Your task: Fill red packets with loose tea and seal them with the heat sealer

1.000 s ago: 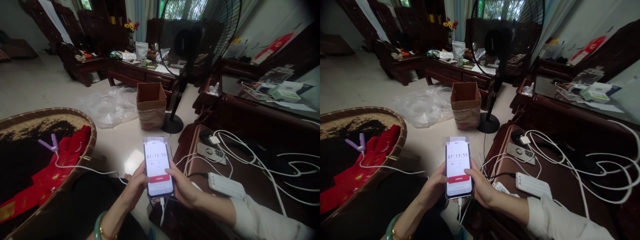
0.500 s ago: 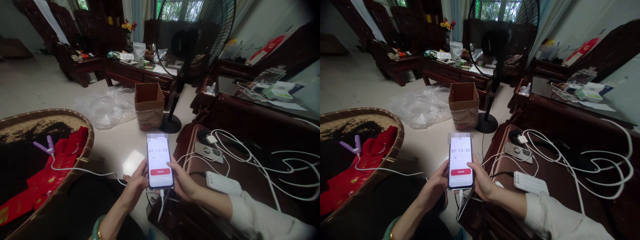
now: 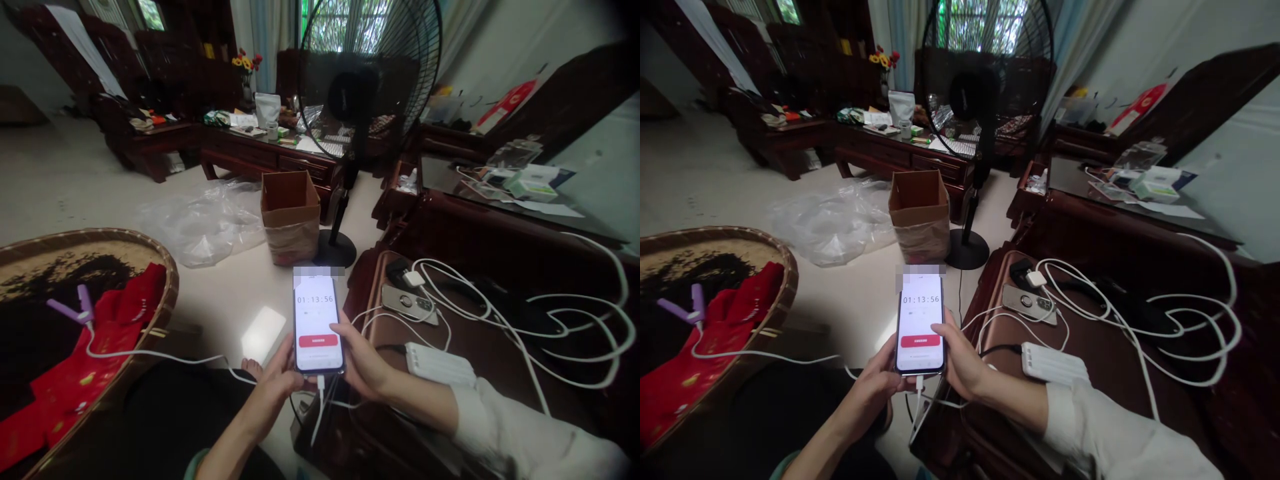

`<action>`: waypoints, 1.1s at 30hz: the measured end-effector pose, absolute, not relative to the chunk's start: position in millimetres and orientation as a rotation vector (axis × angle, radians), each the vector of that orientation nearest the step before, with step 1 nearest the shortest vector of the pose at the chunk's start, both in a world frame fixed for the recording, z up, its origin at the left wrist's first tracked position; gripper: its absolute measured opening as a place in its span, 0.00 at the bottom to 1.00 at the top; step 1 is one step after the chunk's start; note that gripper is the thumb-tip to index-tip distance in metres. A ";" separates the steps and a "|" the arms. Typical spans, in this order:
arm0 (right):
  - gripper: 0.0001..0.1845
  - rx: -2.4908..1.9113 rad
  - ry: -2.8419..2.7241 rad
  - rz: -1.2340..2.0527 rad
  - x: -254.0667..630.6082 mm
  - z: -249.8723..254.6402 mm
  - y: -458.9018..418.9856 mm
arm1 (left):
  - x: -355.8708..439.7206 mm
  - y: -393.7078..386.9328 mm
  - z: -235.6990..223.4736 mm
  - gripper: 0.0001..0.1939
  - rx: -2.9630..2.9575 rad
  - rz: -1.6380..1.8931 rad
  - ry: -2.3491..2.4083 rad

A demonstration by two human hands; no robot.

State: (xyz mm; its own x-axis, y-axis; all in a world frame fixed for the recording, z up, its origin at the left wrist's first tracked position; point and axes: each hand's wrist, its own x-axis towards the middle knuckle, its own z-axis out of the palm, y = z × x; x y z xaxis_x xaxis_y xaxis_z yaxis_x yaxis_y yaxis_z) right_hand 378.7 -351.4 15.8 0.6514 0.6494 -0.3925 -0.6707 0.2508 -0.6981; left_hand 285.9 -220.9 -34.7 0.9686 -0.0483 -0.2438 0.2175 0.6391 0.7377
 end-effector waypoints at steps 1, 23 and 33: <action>0.35 -0.964 0.030 0.900 378.7 15.8 -351.7 | 286.0 -222.0 -36.2 0.44 0.873 -0.143 0.205; 0.27 -0.970 0.124 0.861 403.2 29.8 -358.8 | 272.9 -207.3 -51.6 0.37 0.959 -0.161 0.179; 0.26 -0.989 0.104 0.851 403.9 32.7 -358.2 | 241.3 -205.3 -92.3 0.28 0.934 -0.163 0.362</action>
